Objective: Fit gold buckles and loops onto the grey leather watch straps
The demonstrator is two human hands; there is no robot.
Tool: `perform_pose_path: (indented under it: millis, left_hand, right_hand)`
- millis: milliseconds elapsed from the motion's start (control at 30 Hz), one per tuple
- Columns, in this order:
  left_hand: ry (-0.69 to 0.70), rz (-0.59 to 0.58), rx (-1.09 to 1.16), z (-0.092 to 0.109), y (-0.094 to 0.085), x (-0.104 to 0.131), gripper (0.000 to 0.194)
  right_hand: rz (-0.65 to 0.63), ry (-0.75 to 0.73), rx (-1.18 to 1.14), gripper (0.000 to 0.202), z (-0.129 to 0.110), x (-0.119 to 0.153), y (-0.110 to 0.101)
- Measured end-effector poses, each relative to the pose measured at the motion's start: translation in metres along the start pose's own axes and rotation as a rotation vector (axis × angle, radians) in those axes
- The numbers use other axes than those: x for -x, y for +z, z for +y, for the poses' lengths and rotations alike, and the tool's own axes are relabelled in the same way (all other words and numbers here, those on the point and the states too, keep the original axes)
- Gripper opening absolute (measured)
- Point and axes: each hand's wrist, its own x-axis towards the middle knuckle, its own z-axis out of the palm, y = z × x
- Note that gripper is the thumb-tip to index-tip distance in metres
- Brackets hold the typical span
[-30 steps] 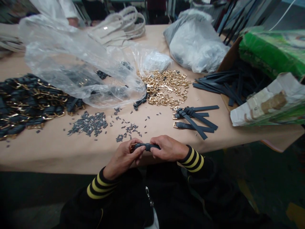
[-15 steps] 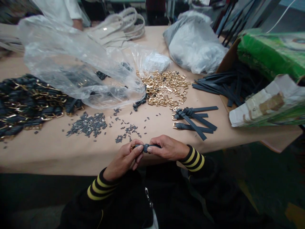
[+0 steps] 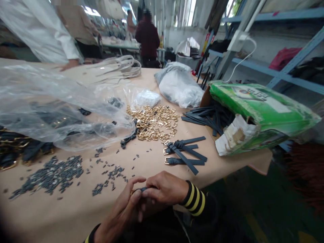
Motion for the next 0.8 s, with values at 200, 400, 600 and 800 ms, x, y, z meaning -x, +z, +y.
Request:
perform_pose_path:
  millis: [200,400,600,800]
  left_hand:
    - [0.231,0.272,-0.344,0.0,-0.007,-0.038,0.034]
    - [0.434,0.376,-0.656,-0.021,-0.015,-0.049,0.02]
    - [0.57,0.401,-0.796,-0.027,-0.016,-0.053,0.018]
    - [0.686,0.435,-0.911,-0.036,-0.016,-0.059,0.02]
  right_hand:
    - [0.39,0.196,0.479,0.03,0.026,0.012,-0.06]
    - [0.485,0.27,0.677,0.02,0.083,0.011,-0.078]
    - [0.497,0.325,0.695,0.018,0.105,0.027,-0.105]
    - [0.483,0.325,0.585,0.033,0.099,0.019,-0.159]
